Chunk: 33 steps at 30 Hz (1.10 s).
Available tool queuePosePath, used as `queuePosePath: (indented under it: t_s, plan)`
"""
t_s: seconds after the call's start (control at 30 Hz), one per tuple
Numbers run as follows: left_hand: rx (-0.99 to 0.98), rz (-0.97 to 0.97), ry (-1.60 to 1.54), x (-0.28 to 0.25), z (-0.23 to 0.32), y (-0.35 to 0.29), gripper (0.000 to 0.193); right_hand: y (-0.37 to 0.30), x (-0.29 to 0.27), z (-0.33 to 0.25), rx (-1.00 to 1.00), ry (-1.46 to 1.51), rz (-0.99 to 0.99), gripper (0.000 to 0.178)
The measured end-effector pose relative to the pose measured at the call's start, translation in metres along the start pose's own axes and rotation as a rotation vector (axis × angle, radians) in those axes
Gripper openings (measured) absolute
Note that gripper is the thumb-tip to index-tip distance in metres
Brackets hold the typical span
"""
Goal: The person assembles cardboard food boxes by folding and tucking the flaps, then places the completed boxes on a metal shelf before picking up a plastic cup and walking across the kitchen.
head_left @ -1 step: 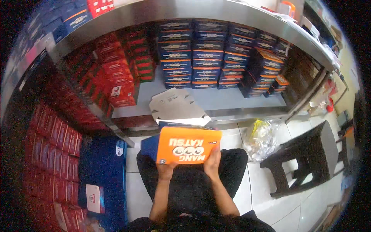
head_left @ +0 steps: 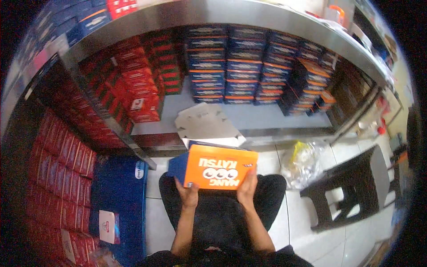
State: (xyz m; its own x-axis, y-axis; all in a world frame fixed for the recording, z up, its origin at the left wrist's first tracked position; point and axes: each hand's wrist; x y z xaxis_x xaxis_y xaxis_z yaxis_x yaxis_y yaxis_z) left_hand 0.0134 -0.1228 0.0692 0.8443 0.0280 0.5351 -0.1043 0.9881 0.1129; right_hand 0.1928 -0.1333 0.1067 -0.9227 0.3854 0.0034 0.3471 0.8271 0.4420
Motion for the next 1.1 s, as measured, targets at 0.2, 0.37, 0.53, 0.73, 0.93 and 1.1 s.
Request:
queuePosePath:
  t_s: [0.2, 0.37, 0.53, 0.73, 0.93, 1.1]
  plan:
    - [0.257, 0.084, 0.861, -0.006, 0.045, 0.007, 0.077, -0.010, 0.004, 0.021, -0.089, 0.143, 0.014, 0.060]
    - [-0.130, 0.115, 0.875, 0.025, 0.075, -0.012, 0.080, -0.027, 0.029, 0.036, -0.033, 0.085, -0.004, 0.060]
    - [0.465, 0.210, 0.798, 0.036, 0.064, -0.021, 0.087, -0.021, 0.043, 0.036, 0.064, 0.220, -0.021, 0.053]
    - [0.133, 0.261, 1.097, 0.056, 0.096, -0.027, 0.070, -0.018, 0.038, 0.065, 0.054, 0.167, -0.052, 0.062]
    - [0.067, 0.238, 1.188, 0.002, 0.105, -0.048, 0.055, 0.011, 0.028, 0.057, -0.023, 0.591, -0.523, 0.065]
    - [0.068, 0.095, 1.234, 0.033, 0.138, -0.070, 0.065, 0.050, -0.020, 0.002, 0.013, 0.523, -0.850, 0.072]
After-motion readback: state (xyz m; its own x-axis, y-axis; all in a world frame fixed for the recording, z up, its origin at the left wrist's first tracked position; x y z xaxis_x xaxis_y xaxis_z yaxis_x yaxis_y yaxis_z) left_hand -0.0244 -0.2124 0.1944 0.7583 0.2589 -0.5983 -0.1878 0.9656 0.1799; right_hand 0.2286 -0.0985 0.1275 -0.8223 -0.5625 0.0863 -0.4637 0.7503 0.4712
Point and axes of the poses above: each hand's wrist, its own y-axis towards the middle knuckle, its own x-axis out of the palm, z = x × y, and after that the axes turned 8 degrees about -x, right-handed
